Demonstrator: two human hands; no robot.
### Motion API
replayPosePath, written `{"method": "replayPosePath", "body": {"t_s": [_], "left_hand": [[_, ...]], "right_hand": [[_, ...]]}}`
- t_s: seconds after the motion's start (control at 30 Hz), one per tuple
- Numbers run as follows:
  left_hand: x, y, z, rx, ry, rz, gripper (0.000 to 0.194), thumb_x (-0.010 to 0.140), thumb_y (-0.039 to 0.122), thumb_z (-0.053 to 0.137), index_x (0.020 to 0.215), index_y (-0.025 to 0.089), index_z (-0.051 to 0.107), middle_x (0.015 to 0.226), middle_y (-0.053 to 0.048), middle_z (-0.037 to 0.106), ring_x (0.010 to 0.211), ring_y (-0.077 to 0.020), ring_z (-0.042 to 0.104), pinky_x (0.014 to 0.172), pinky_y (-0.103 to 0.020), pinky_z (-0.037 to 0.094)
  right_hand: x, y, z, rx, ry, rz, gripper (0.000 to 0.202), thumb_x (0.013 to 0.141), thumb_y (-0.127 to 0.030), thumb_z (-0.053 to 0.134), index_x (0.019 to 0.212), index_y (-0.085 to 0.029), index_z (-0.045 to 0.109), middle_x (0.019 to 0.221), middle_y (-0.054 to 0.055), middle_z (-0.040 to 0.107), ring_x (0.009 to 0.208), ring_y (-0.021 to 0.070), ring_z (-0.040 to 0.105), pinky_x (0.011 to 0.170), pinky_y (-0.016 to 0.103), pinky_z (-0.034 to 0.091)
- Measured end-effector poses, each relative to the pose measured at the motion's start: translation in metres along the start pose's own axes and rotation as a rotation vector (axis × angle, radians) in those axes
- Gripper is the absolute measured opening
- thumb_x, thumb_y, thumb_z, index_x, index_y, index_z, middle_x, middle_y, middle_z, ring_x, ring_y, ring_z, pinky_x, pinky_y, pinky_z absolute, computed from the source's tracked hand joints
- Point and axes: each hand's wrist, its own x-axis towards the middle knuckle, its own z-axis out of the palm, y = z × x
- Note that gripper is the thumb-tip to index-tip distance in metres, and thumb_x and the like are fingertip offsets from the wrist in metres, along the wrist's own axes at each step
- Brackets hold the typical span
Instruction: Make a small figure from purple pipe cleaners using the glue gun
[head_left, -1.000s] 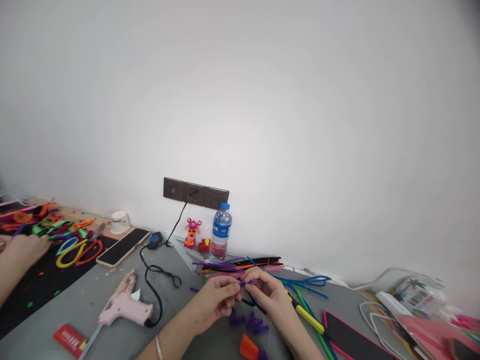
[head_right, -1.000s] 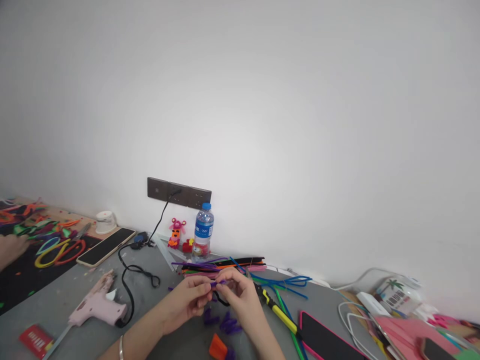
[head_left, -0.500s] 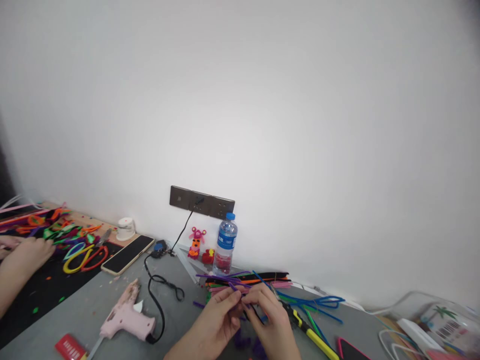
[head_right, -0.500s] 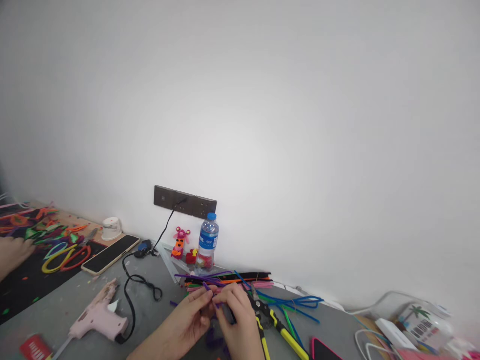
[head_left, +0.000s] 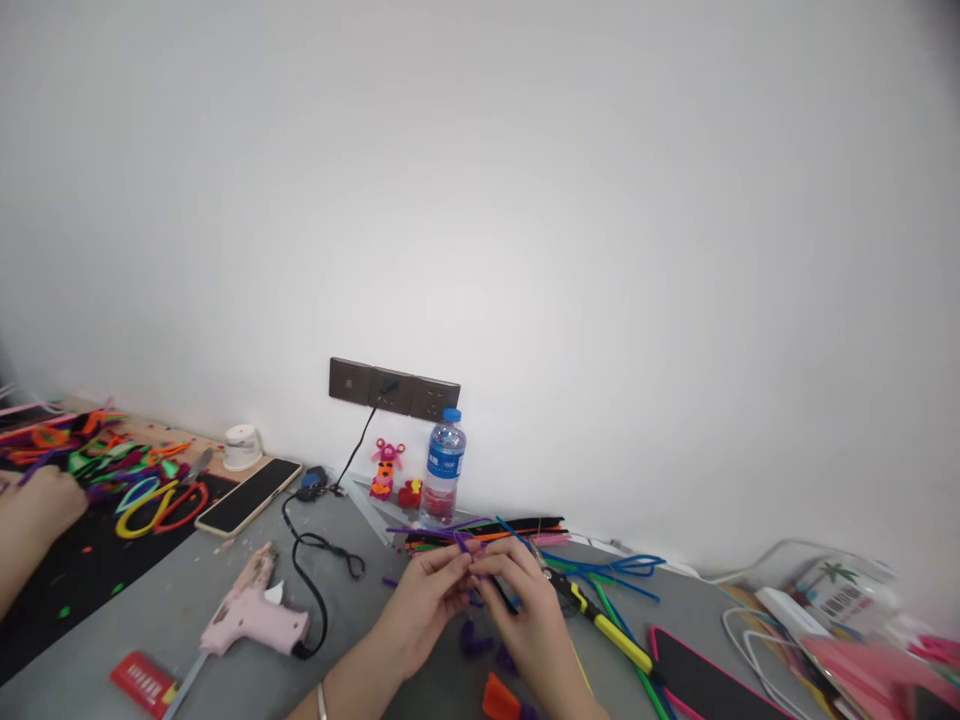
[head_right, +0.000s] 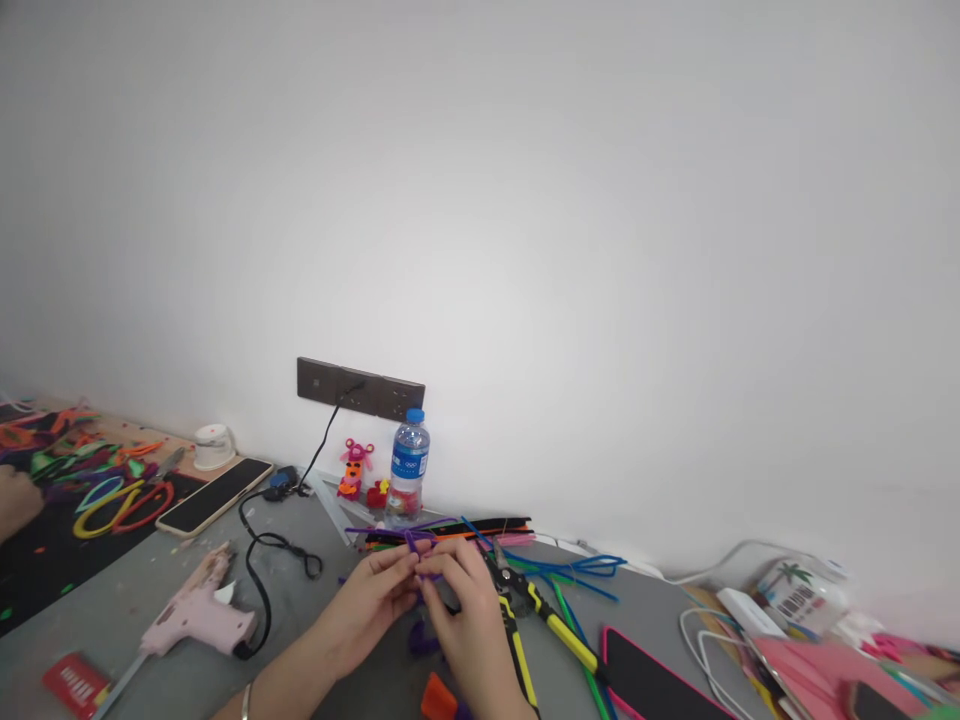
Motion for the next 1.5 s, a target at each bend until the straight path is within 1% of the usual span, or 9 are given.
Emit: {"method": "replayPosePath", "body": {"t_s": [0.17, 0.4, 0.57, 0.77, 1.07, 1.17, 1.27, 1.37, 1.5], "left_hand": [[-0.001, 0.004, -0.001, 0.061, -0.04, 0.035, 0.04, 0.054, 0.032, 0.09, 0.085, 0.011, 0.077, 0.072, -0.004, 0.07, 0.063, -0.0083, 0.057, 0.065, -0.019, 0.045], [-0.001, 0.002, -0.001, 0.039, -0.046, 0.024, 0.031, 0.053, 0.029, 0.091, 0.065, 0.012, 0.068, 0.059, 0.003, 0.059, 0.052, -0.0049, 0.051, 0.056, -0.017, 0.043], [-0.001, 0.0, 0.0, 0.021, -0.003, 0.008, 0.033, 0.053, 0.03, 0.09, 0.069, 0.014, 0.066, 0.057, 0.005, 0.059, 0.052, -0.0053, 0.053, 0.053, -0.016, 0.042], [-0.003, -0.001, 0.004, -0.029, 0.026, 0.032, 0.037, 0.052, 0.03, 0.091, 0.074, 0.015, 0.066, 0.06, 0.006, 0.06, 0.054, -0.0051, 0.054, 0.053, -0.015, 0.042], [-0.005, 0.006, 0.004, 0.12, -0.041, 0.084, 0.036, 0.053, 0.033, 0.089, 0.066, 0.016, 0.061, 0.057, 0.006, 0.057, 0.054, -0.0064, 0.05, 0.053, -0.017, 0.037], [-0.005, 0.008, 0.004, 0.263, -0.093, 0.122, 0.034, 0.055, 0.036, 0.088, 0.062, 0.014, 0.063, 0.052, 0.005, 0.055, 0.049, -0.0064, 0.046, 0.05, -0.018, 0.034], [-0.006, 0.008, 0.005, 0.362, -0.133, 0.119, 0.034, 0.054, 0.037, 0.088, 0.061, 0.013, 0.065, 0.05, 0.003, 0.057, 0.047, -0.0068, 0.044, 0.05, -0.019, 0.034], [-0.007, 0.007, 0.006, 0.32, -0.122, 0.09, 0.034, 0.053, 0.036, 0.088, 0.062, 0.013, 0.065, 0.051, 0.003, 0.058, 0.048, -0.0069, 0.046, 0.05, -0.019, 0.035], [-0.006, 0.004, 0.007, 0.166, -0.04, 0.103, 0.035, 0.05, 0.035, 0.09, 0.063, 0.014, 0.065, 0.054, 0.004, 0.057, 0.051, -0.0063, 0.049, 0.05, -0.017, 0.036]], "right_hand": [[0.003, -0.007, -0.002, 0.123, 0.007, 0.037, 0.013, 0.086, -0.011, 0.051, 0.079, -0.022, 0.055, 0.083, 0.004, 0.057, 0.082, 0.0204, 0.054, 0.073, 0.029, 0.043], [0.005, -0.01, -0.008, 0.183, -0.014, 0.094, 0.009, 0.086, -0.017, 0.054, 0.078, -0.022, 0.055, 0.082, 0.004, 0.057, 0.08, 0.0203, 0.054, 0.071, 0.029, 0.043], [0.007, -0.014, -0.016, 0.19, -0.033, 0.075, 0.011, 0.09, -0.022, 0.053, 0.081, -0.022, 0.06, 0.084, 0.006, 0.061, 0.083, 0.0219, 0.056, 0.074, 0.031, 0.044], [0.008, -0.016, -0.019, 0.164, -0.023, 0.041, 0.014, 0.091, -0.02, 0.052, 0.08, -0.022, 0.062, 0.084, 0.006, 0.061, 0.083, 0.0216, 0.057, 0.074, 0.03, 0.044], [0.011, -0.014, -0.02, 0.174, 0.014, 0.068, 0.013, 0.086, -0.023, 0.059, 0.073, -0.021, 0.062, 0.075, 0.004, 0.06, 0.074, 0.0209, 0.056, 0.067, 0.03, 0.044], [0.011, -0.012, -0.023, 0.222, -0.024, 0.116, 0.014, 0.084, -0.026, 0.061, 0.071, -0.021, 0.061, 0.073, 0.003, 0.059, 0.071, 0.0202, 0.056, 0.065, 0.03, 0.043], [0.012, -0.013, -0.03, 0.262, -0.106, 0.171, 0.014, 0.082, -0.027, 0.064, 0.071, -0.021, 0.061, 0.074, 0.003, 0.059, 0.072, 0.0197, 0.055, 0.066, 0.029, 0.042], [0.012, -0.016, -0.036, 0.28, -0.18, 0.207, 0.015, 0.085, -0.028, 0.062, 0.073, -0.02, 0.061, 0.075, 0.003, 0.058, 0.072, 0.0189, 0.054, 0.066, 0.028, 0.042], [0.012, -0.018, -0.036, 0.218, -0.166, 0.144, 0.014, 0.089, -0.025, 0.057, 0.075, -0.021, 0.059, 0.077, 0.003, 0.057, 0.073, 0.0186, 0.053, 0.067, 0.028, 0.041]]}}
